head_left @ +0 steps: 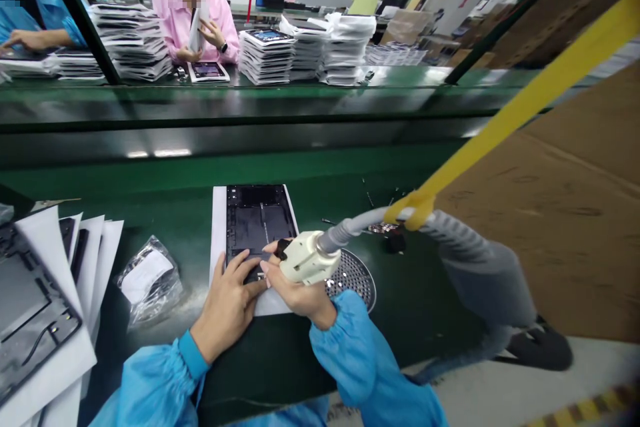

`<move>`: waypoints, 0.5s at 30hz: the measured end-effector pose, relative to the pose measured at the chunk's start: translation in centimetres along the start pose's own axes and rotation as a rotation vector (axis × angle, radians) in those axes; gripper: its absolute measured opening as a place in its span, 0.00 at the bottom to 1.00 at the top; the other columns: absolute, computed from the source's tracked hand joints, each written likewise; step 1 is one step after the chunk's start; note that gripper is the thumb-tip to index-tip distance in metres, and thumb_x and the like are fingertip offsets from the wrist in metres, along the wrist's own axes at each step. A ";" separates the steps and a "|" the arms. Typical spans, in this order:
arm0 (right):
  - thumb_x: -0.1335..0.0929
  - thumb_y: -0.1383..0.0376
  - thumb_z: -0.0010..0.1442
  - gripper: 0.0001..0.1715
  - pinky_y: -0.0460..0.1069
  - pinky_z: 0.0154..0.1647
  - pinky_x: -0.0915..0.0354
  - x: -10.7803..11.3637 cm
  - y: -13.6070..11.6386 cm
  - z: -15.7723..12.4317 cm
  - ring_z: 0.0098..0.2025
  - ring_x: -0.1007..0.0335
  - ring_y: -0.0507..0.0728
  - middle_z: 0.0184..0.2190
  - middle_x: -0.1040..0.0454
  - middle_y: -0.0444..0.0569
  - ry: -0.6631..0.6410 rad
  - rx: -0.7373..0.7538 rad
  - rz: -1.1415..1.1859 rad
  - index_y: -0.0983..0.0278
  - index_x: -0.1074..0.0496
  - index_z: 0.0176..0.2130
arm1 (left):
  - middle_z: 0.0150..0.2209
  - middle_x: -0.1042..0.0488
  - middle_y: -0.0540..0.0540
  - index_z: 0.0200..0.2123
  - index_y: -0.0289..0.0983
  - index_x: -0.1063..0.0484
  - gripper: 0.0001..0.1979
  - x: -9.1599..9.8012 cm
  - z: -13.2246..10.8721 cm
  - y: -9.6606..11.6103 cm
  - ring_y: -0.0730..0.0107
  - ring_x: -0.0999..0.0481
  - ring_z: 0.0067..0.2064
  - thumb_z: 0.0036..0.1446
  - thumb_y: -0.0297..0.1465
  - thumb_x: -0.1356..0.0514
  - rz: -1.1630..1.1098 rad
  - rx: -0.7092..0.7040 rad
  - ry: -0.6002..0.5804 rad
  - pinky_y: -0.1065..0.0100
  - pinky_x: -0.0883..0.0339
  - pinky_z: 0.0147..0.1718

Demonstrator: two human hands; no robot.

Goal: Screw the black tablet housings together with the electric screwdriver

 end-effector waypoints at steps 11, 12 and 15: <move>0.31 0.64 0.56 0.17 0.47 0.22 0.36 3.7 -0.1 0.9 0.18 0.37 0.50 0.17 0.34 0.40 0.170 -0.027 0.195 0.68 0.35 0.44 | 0.56 0.31 0.43 0.47 0.43 0.25 0.15 1.3 -1.0 1.6 0.53 0.35 0.58 0.63 0.27 0.48 0.210 -0.149 0.164 0.48 0.43 0.52; 0.31 0.64 0.56 0.16 0.47 0.22 0.36 4.8 -0.2 0.9 0.18 0.36 0.50 0.17 0.34 0.40 0.189 -0.031 0.203 0.68 0.35 0.43 | 0.55 0.30 0.43 0.47 0.41 0.26 0.15 1.5 -1.5 1.8 0.54 0.34 0.57 0.63 0.26 0.49 0.228 -0.166 0.177 0.50 0.43 0.51; 0.30 0.63 0.53 0.16 0.47 0.19 0.35 7.8 0.1 0.6 0.17 0.36 0.52 0.15 0.36 0.39 0.215 -0.045 0.244 0.65 0.38 0.38 | 0.53 0.29 0.43 0.47 0.38 0.26 0.14 1.7 -2.9 1.6 0.58 0.33 0.50 0.63 0.26 0.49 0.222 -0.182 0.197 0.57 0.41 0.45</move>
Point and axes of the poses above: each hand's wrist, its own z-axis towards the middle knuckle, its own x-axis out of the back of the hand, y = z × x, the point moved 7 cm from there along z, towards the middle knuckle
